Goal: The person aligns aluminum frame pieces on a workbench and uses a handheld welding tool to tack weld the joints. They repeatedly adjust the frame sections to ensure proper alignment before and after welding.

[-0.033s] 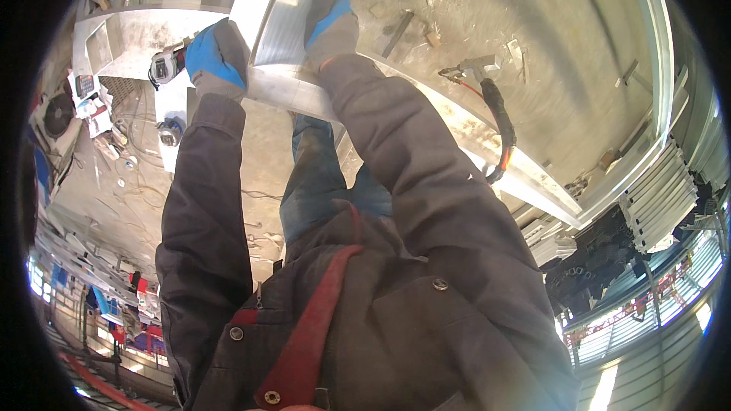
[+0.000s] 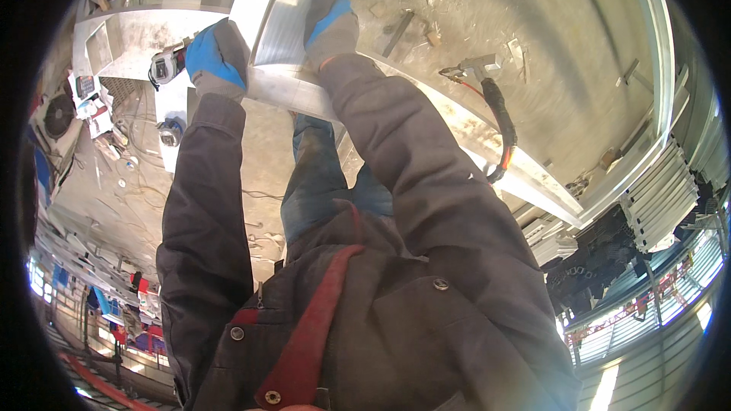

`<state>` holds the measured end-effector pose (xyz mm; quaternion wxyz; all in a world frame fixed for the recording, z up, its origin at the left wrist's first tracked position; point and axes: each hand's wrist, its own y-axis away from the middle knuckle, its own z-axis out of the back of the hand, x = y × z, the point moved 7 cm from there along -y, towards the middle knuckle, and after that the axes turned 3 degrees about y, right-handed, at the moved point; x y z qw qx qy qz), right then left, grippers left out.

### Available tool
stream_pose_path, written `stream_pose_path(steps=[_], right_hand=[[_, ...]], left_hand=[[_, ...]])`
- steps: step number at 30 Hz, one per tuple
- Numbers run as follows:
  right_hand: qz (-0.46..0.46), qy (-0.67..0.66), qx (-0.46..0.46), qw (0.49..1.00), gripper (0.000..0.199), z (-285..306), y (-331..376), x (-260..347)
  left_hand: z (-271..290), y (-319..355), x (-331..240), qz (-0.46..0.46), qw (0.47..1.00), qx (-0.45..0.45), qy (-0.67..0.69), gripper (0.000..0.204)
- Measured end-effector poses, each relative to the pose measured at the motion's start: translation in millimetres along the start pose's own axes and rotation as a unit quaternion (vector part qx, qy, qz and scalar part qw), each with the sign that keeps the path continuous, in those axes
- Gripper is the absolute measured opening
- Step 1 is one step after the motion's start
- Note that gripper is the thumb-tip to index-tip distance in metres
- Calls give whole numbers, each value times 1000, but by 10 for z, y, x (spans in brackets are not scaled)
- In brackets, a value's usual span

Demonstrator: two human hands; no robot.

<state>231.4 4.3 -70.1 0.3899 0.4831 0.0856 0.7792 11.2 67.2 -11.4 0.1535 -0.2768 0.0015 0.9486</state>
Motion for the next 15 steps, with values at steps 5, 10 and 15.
stream_pose_path(steps=[5,10,15], right_hand=[[-55,9,35,998,66,-82,51,-68],[-93,-119,50,987,66,92,128,231],[-64,35,0,997,69,180,137,260]], left_hand=[[-422,3,37,-49,873,277,-398,20],[-151,-179,-117,53,982,138,-118,17],[-121,-141,-105,21,987,115,-110,20]])
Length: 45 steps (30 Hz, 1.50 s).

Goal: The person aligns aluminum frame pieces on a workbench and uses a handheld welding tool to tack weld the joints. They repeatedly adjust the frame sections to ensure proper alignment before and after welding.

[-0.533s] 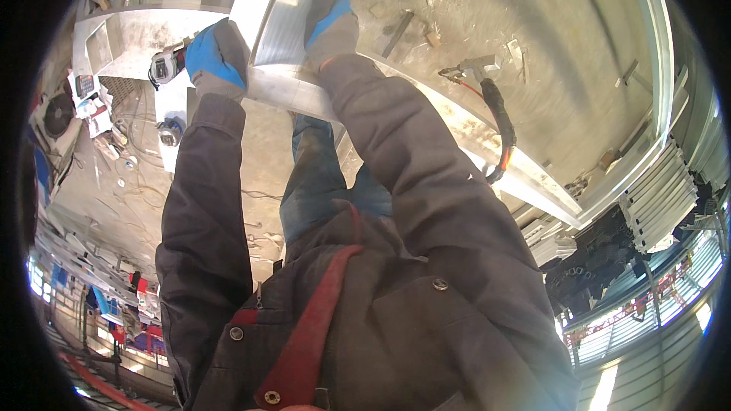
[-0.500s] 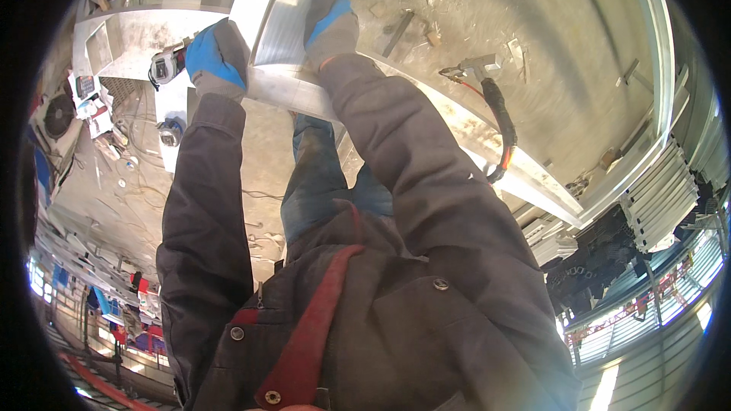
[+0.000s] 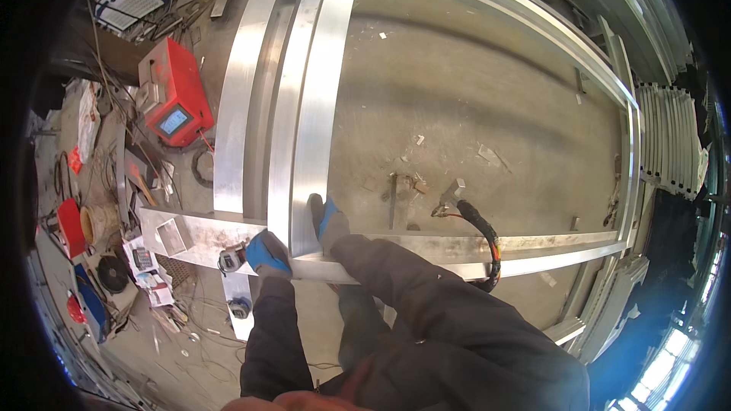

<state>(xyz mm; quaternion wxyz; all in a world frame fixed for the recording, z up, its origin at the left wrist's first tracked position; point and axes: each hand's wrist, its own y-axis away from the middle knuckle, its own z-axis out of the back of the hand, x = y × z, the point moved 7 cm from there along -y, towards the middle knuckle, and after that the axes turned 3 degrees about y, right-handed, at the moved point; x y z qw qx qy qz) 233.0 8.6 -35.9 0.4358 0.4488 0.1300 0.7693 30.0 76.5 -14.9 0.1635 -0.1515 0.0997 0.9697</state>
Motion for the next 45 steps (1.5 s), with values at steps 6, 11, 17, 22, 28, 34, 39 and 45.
stream_pose_path(steps=[6,11,17,22,28,34,39,45], right_hand=[[-32,-44,66,996,64,-128,-71,-127],[19,4,32,999,60,-90,-76,-18],[27,-70,56,996,59,-243,-221,-215],[85,-27,42,995,40,-224,-201,-212],[23,-32,53,998,34,-257,-241,-264],[59,-87,56,993,34,-320,-274,-271],[90,-90,-1,992,74,-241,-222,-179],[68,-71,11,995,75,-177,-218,-121]], left_hand=[[-116,-16,94,-53,997,-56,4,20],[-451,-60,125,-78,930,168,-316,15],[128,73,90,-46,985,-113,120,24],[-98,115,273,3,994,-13,111,35],[-100,133,287,-4,992,-54,116,30],[23,99,138,-20,979,-70,190,20],[23,121,126,-11,965,-70,253,35],[44,104,145,-33,980,-69,184,44]])
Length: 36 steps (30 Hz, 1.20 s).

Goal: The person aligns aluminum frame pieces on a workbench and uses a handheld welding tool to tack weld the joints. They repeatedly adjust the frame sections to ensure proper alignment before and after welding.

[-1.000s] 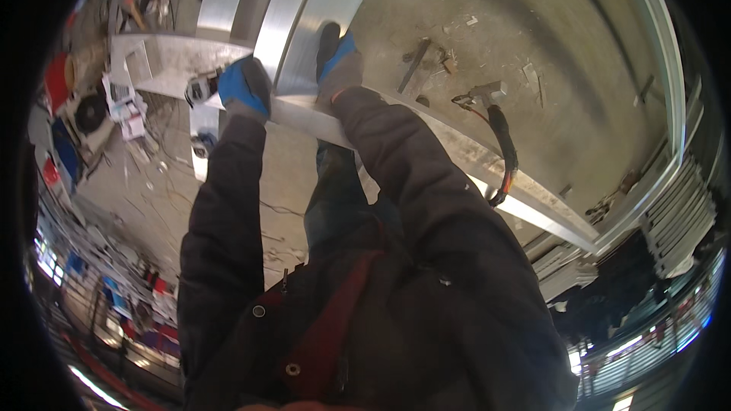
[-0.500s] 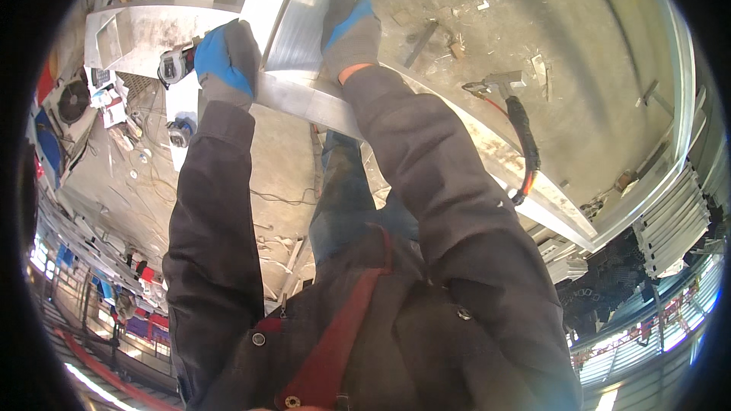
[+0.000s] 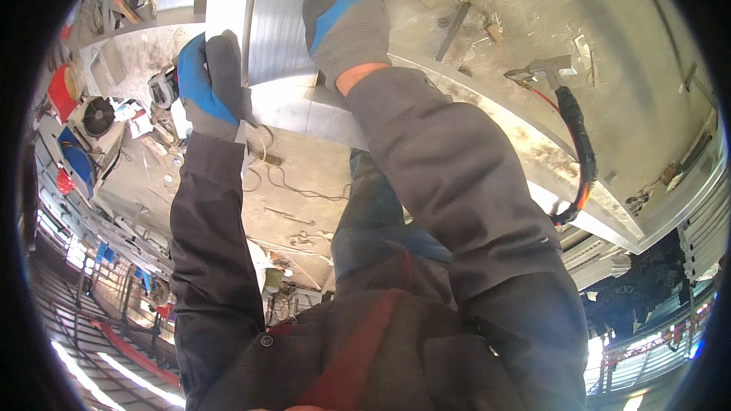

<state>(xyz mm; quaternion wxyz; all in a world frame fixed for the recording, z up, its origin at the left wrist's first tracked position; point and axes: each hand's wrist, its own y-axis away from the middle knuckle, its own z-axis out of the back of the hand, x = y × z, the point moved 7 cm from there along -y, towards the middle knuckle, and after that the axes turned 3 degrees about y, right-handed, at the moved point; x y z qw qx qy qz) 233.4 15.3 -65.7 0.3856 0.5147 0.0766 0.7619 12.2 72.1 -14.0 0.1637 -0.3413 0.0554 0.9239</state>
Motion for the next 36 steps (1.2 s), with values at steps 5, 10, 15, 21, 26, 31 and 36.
stream_pose_path(steps=[5,10,15,21,26,31,36], right_hand=[[1,45,-13,999,63,-49,-33,-31],[34,30,-8,999,55,-94,-30,-73],[37,3,-28,999,50,-84,-24,-103],[25,24,-48,998,50,-147,-7,-74],[-36,0,10,999,49,-126,-14,-81],[-5,27,-25,999,50,-86,-17,-38],[23,56,-60,996,51,-124,-13,-94]], left_hand=[[-19,19,-14,35,999,8,-4,45],[-14,54,-19,66,998,7,-5,45],[-13,51,53,92,995,19,-14,44],[-6,60,28,49,998,-30,13,30],[-18,69,18,42,998,32,-34,42],[-23,64,80,105,993,11,51,51],[-31,43,-2,88,996,23,19,52]])
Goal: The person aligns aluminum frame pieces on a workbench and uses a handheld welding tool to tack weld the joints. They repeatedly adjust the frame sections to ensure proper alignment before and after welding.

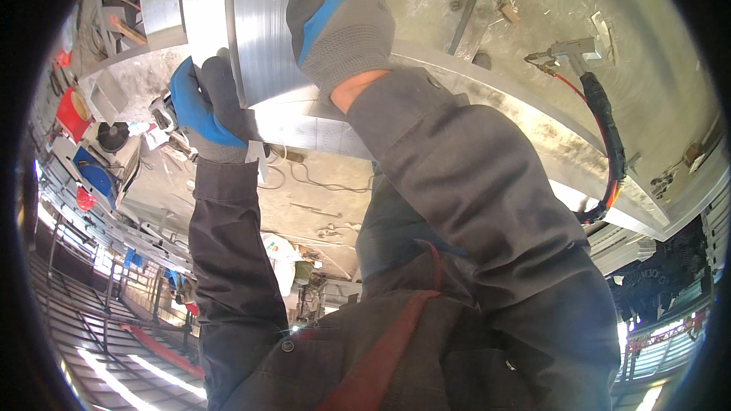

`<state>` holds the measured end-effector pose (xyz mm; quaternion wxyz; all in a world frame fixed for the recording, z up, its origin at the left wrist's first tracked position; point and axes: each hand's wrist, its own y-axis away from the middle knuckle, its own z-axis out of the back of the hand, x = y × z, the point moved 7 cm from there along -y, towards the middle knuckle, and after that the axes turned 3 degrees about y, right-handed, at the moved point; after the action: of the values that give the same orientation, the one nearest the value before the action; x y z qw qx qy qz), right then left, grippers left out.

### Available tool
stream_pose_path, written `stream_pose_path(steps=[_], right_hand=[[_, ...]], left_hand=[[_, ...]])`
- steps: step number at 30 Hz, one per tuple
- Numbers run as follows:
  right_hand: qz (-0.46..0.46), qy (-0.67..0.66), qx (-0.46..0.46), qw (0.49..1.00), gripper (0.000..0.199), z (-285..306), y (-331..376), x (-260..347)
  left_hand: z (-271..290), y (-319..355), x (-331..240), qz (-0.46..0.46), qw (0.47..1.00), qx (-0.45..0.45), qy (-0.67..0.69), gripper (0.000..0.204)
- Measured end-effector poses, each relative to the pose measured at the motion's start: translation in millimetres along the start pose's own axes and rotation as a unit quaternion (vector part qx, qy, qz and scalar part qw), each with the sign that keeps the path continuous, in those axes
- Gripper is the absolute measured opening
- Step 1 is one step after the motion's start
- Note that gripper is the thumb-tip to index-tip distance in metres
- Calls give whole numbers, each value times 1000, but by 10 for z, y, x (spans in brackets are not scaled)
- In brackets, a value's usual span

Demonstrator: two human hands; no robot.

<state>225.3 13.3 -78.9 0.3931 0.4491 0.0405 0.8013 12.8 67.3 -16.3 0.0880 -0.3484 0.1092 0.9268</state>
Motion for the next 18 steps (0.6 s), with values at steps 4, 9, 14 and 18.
stream_pose_path(steps=[4,9,14,18], right_hand=[[14,5,-19,1000,50,14,-8,32],[-14,20,-6,1000,52,72,-18,39],[6,32,-4,999,47,93,-18,89],[16,-10,-22,1000,49,132,0,113]], left_hand=[[15,-7,-25,10,1000,-7,12,55],[8,-8,-87,-32,999,-11,-16,41],[21,2,-23,-3,1000,-14,5,60],[8,-13,-24,-28,999,-14,-9,40]])
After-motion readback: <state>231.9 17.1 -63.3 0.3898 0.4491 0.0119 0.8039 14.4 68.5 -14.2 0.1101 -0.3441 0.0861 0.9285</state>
